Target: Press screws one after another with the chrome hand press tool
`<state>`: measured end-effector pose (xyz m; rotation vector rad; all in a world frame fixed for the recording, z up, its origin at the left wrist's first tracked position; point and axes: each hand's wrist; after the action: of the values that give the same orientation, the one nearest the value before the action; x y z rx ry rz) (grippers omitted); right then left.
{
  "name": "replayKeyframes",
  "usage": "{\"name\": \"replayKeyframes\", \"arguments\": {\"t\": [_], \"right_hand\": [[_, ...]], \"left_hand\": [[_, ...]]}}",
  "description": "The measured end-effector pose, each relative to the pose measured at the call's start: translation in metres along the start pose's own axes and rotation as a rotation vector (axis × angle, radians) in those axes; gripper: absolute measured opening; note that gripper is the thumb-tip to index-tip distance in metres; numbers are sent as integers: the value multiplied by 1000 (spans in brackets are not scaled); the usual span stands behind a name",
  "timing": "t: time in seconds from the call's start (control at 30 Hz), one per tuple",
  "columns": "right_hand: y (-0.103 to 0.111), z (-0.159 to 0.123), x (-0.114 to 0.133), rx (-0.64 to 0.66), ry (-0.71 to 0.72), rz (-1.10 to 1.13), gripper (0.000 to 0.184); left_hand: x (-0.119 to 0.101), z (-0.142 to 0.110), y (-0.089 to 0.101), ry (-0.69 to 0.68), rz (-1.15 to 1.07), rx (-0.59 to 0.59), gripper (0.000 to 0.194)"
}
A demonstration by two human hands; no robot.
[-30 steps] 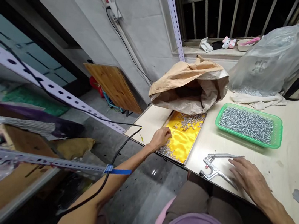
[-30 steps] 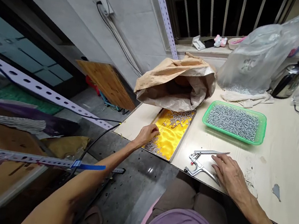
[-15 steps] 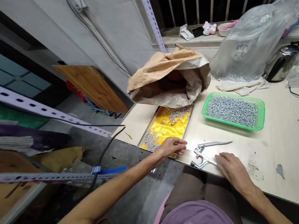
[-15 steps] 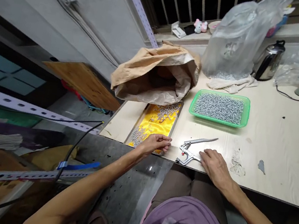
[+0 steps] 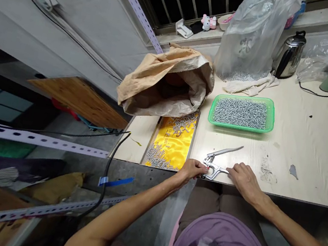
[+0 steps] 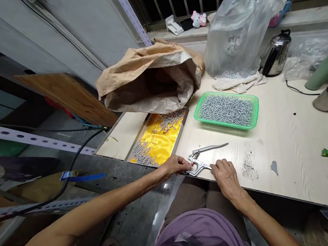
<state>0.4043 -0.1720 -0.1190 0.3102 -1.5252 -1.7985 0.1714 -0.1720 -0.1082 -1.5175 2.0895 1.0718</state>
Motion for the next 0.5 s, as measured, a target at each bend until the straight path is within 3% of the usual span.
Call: {"name": "replayKeyframes", "arguments": {"t": [0.3, 0.5], "right_hand": [[-8, -2, -1, -16, -1, -62, 16], [-9, -1, 0, 42, -26, -88, 17]], "left_hand": [[-16, 0, 2, 89, 153, 75, 14], [-17, 0, 9, 112, 250, 136, 28]]}}
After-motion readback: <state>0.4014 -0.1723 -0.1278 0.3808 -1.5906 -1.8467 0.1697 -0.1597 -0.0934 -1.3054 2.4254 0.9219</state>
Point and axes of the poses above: each hand's wrist, its own z-axis towards the middle knuckle, its own y-axis out of the back of the hand, x = y × z, and after that the axes turned 4 degrees about -x, right-handed
